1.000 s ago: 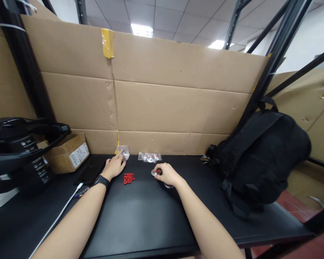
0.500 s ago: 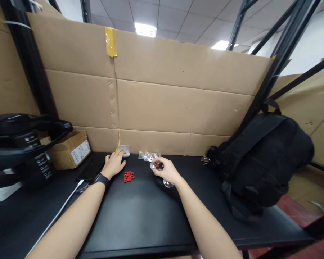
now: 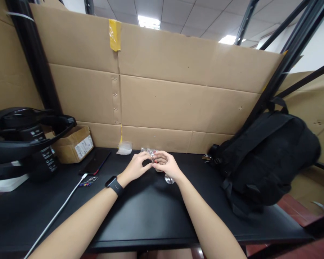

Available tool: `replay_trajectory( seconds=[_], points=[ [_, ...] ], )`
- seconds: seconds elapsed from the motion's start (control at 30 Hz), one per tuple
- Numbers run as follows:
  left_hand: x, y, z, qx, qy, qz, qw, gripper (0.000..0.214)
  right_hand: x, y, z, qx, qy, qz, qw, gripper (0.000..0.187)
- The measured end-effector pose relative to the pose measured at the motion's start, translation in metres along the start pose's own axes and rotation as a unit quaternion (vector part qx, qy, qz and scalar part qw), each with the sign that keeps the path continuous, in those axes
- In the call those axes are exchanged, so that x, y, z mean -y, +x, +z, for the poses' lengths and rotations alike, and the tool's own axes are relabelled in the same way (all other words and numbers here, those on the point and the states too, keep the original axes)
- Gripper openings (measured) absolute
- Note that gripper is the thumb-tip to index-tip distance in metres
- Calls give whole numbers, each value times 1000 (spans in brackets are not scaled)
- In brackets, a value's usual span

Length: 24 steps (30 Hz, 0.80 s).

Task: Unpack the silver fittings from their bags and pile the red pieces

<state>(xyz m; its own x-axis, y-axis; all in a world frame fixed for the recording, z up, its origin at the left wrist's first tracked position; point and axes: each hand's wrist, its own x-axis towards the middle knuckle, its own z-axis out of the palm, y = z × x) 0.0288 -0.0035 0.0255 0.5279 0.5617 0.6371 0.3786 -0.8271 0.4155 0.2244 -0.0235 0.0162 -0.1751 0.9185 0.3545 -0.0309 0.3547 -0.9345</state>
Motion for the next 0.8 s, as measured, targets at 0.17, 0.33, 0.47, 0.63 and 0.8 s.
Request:
replay_trajectory(
  seconds=[0.17,0.33,0.47,0.63,0.8],
  points=[
    [0,-3,2,-28,36,-16,999,13,-5,0,-1,19,12,4,1000,56],
    [-5,-3,0,-13,77,-23,997,11,-5,-2,4,23,-9,-13,1000,55],
    [0,-1,-12,19,132,-14,991,7,3,-2,-5,16,-99,-31,994,48],
    [29,-2,-43,108,167,-35,979,9,21,-8,-47,39,-344,-33,938,41],
    [61,-10,-65,208,120,-101,966,12,27,-17,-73,175,-410,128,886,34]
  ],
)
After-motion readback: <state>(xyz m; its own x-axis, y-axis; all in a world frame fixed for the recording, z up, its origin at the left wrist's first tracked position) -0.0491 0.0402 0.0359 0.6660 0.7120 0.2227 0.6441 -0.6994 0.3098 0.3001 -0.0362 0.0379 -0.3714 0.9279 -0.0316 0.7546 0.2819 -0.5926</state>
